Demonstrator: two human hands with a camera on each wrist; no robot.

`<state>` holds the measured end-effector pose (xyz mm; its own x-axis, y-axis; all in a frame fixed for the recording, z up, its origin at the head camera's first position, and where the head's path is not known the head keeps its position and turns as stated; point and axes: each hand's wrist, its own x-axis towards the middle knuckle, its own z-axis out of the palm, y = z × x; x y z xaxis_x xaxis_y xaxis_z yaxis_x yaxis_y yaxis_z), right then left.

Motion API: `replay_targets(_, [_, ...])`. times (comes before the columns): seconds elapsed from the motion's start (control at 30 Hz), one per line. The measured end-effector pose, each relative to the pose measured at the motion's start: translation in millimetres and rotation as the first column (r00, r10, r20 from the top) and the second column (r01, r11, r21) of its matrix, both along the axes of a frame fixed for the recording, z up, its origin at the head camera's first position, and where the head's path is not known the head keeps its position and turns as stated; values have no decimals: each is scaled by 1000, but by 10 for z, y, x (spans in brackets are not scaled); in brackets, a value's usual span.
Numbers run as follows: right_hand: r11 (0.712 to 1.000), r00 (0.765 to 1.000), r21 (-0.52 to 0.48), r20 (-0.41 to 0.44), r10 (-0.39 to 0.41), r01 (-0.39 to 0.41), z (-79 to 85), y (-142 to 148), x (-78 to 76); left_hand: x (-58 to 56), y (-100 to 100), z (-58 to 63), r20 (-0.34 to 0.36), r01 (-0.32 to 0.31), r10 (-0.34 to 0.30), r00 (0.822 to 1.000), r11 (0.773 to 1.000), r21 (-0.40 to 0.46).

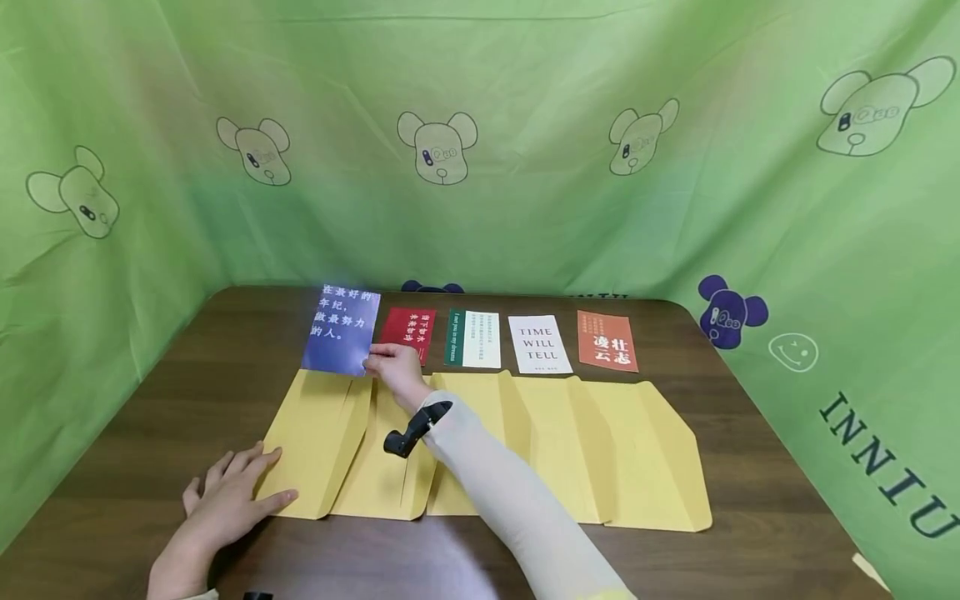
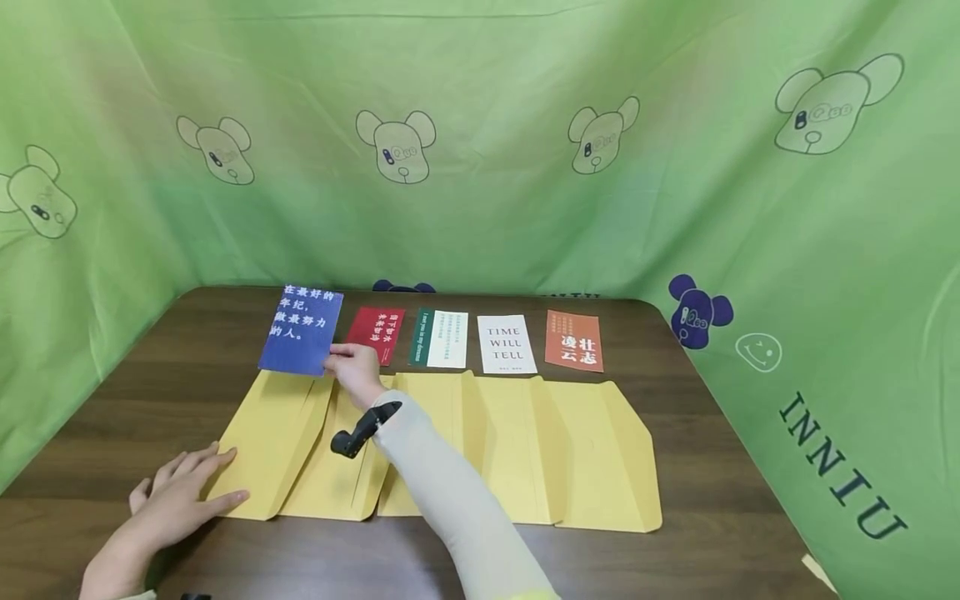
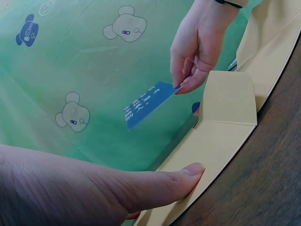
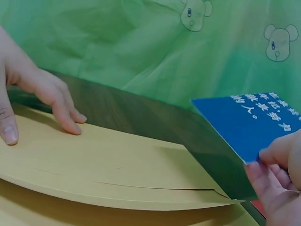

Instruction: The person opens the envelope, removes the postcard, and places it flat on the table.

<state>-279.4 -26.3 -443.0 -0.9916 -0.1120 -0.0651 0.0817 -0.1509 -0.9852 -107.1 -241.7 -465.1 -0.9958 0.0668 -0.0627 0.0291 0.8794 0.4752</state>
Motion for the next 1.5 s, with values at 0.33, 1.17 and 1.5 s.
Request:
replay_targets(0.33, [996,991,-79,117,61,-52,36,-38,-4,-18,10,18,0,-2,2,1000,1000,-7])
replay_targets(1.17, [991,967,-134,253,16,19,-64,-55,-148,-19,29,12,-1,-8,8,1000,1000,-17])
replay_targets(1.5, [942,957,-313,217,194,-120,-82,-41,-150,-1,9,11,6,-9,9,1000,1000,-9])
